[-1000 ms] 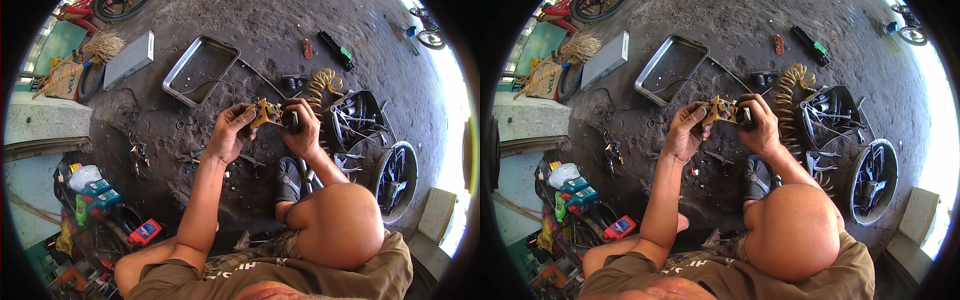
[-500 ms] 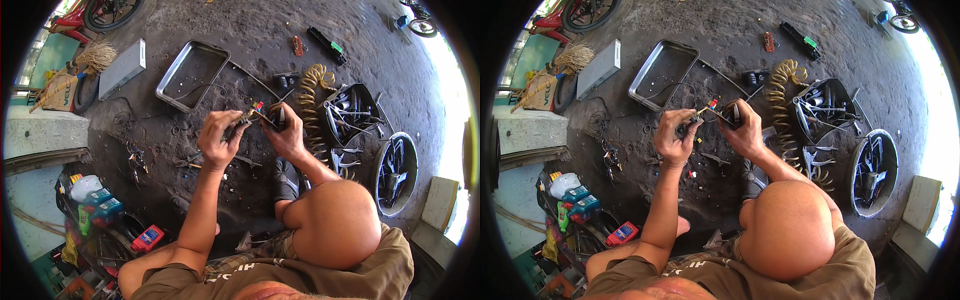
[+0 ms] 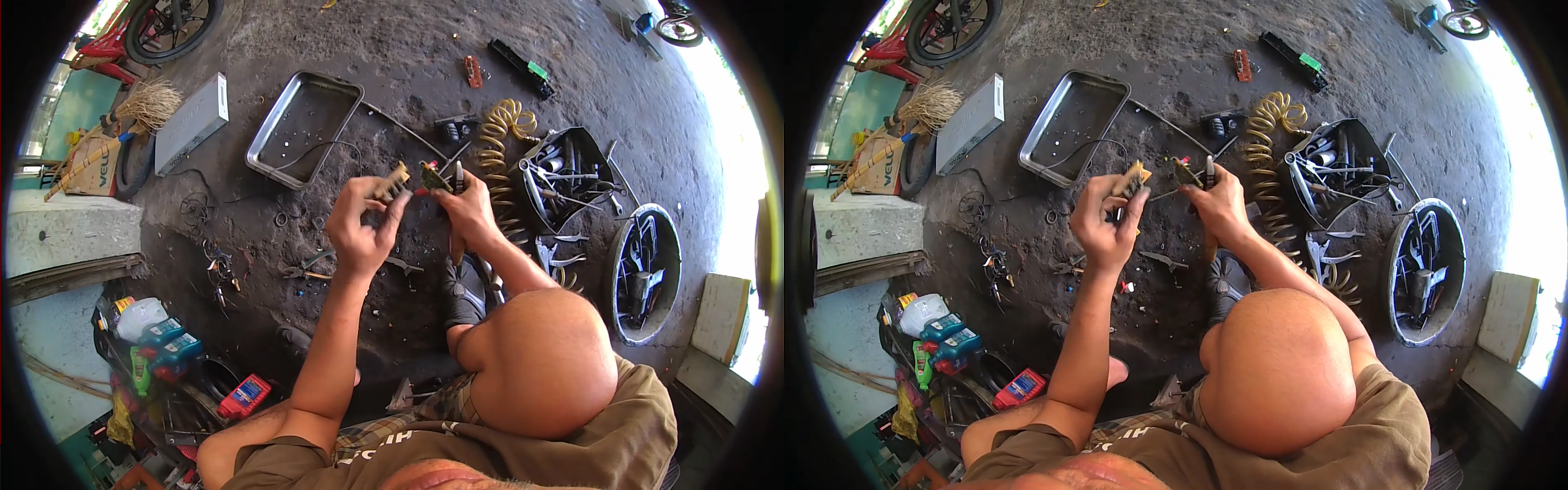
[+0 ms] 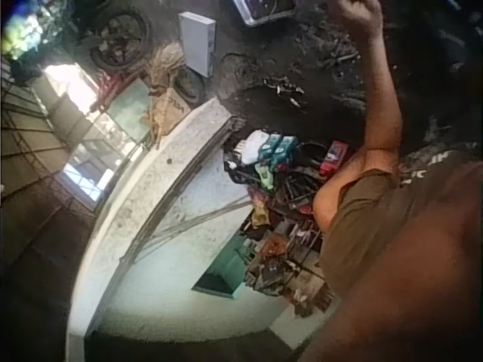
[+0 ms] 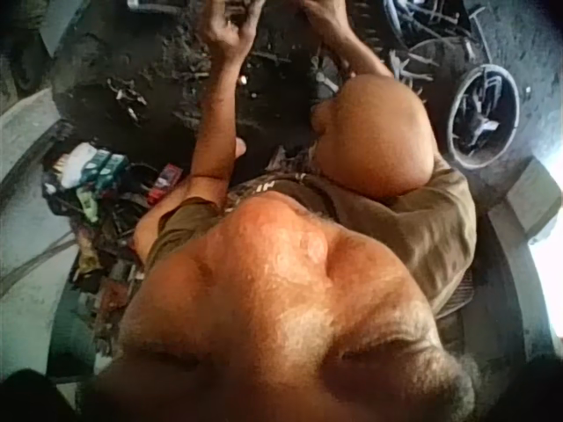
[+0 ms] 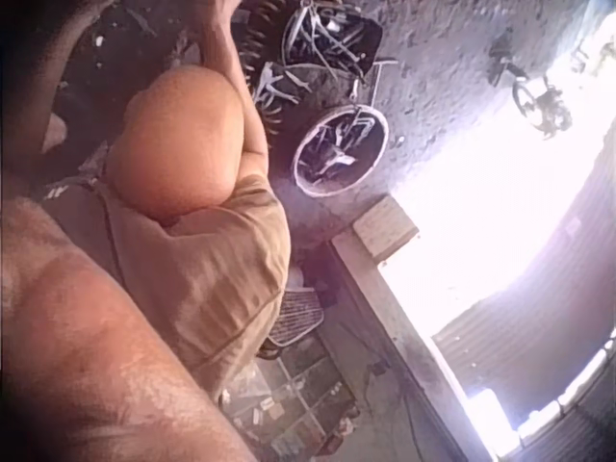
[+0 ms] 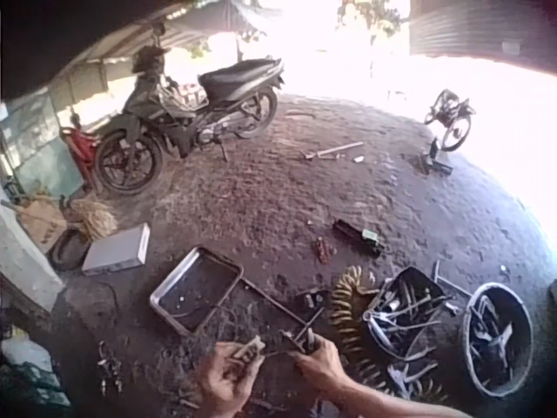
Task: The person sits on the floor and uses pliers to strip wires and remove components from a small circuit board. They manipulate the board and tools with both hands, occasionally placing the board down to pick up or adjust components.
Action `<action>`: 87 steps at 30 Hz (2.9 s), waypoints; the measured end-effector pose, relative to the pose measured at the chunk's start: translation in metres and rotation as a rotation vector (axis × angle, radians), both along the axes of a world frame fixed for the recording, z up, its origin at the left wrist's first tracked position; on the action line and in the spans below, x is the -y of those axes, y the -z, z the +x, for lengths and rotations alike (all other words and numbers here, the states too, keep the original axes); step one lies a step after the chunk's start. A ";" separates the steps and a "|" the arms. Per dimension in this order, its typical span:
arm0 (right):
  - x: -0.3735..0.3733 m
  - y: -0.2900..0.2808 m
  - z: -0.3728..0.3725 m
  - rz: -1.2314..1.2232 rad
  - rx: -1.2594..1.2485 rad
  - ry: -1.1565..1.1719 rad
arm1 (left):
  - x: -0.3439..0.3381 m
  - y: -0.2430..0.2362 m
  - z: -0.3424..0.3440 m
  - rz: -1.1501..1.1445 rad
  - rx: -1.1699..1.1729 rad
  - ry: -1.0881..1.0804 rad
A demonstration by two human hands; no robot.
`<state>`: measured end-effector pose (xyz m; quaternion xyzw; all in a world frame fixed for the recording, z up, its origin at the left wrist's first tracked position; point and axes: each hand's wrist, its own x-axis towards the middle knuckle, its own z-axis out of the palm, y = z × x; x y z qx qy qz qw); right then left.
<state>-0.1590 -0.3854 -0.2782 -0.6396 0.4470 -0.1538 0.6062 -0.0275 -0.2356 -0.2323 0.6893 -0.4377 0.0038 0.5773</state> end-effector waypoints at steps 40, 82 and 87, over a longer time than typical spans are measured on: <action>-0.038 0.025 -0.030 1.327 0.082 -0.029 | -0.016 0.005 0.029 -0.071 -0.795 0.460; -0.028 -0.059 -0.023 -0.408 -0.064 -0.728 | -0.020 -0.005 0.047 0.133 -0.323 0.198; -0.037 -0.060 -0.024 -0.324 -0.028 -0.754 | -0.013 0.006 0.036 0.192 -0.233 -0.163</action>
